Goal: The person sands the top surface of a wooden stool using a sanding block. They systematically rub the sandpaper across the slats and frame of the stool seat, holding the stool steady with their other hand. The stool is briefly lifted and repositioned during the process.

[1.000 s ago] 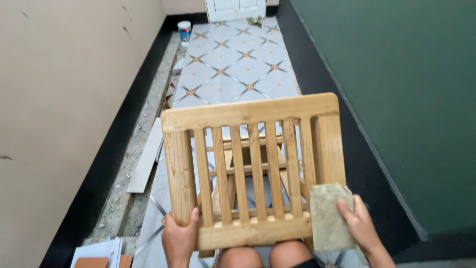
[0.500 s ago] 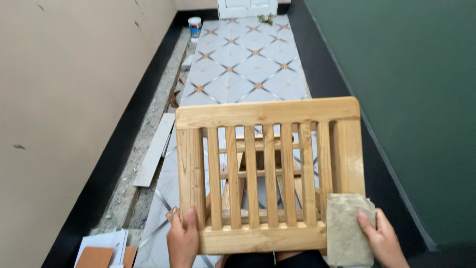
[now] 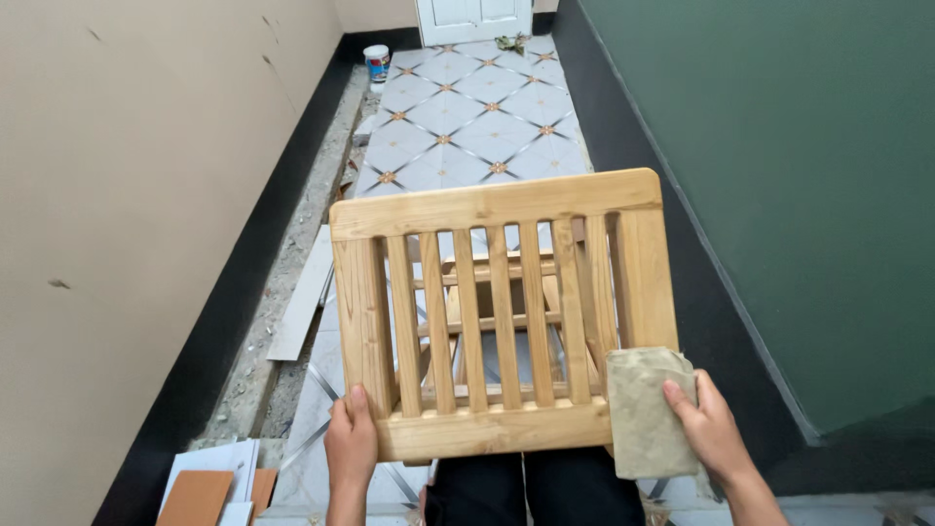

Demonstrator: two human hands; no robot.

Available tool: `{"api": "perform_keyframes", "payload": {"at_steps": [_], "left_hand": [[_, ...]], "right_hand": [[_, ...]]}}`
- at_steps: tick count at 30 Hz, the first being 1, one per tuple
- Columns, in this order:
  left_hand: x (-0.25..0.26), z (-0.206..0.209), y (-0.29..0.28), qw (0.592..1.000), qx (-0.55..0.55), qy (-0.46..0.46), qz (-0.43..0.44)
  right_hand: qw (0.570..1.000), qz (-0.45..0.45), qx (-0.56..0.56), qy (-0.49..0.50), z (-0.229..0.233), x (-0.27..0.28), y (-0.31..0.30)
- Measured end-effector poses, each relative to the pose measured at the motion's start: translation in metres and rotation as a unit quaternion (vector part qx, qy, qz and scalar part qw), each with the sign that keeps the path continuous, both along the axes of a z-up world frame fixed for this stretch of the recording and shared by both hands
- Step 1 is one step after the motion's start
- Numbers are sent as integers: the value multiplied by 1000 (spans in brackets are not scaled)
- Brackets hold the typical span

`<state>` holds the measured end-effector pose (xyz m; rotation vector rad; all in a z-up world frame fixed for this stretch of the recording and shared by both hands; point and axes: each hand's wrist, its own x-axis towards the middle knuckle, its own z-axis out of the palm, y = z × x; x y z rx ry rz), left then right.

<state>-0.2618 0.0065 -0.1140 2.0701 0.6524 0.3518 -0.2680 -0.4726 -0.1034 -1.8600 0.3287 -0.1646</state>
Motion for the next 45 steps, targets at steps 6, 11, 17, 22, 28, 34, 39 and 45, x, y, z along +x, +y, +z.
{"api": "perform_keyframes", "payload": {"at_steps": [6,11,17,22,28,34,39,45], "left_hand": [[-6,-11,3,1000,-23,-7,-3],[11,-16,8,1000,-10,11,-11],[23,-24,9,1000,-5,-18,-24],[34,-40,14,999,-9,-37,-10],[19,-40,18,997,-4,75,-9],[28,-51,43,992,1,86,-92],[31,-72,57,990,5,73,-121],[22,-73,41,994,-14,29,-104]], "right_hand": [[1000,8,11,13,-6,-6,-6],[999,-3,15,33,-2,7,-3],[999,4,2,42,-18,24,-20],[999,34,-16,10,-41,34,-33],[999,8,19,48,-49,32,-32],[997,28,58,39,-48,36,-34],[995,20,97,32,-46,33,-28],[996,0,78,53,-32,30,-20]]}}
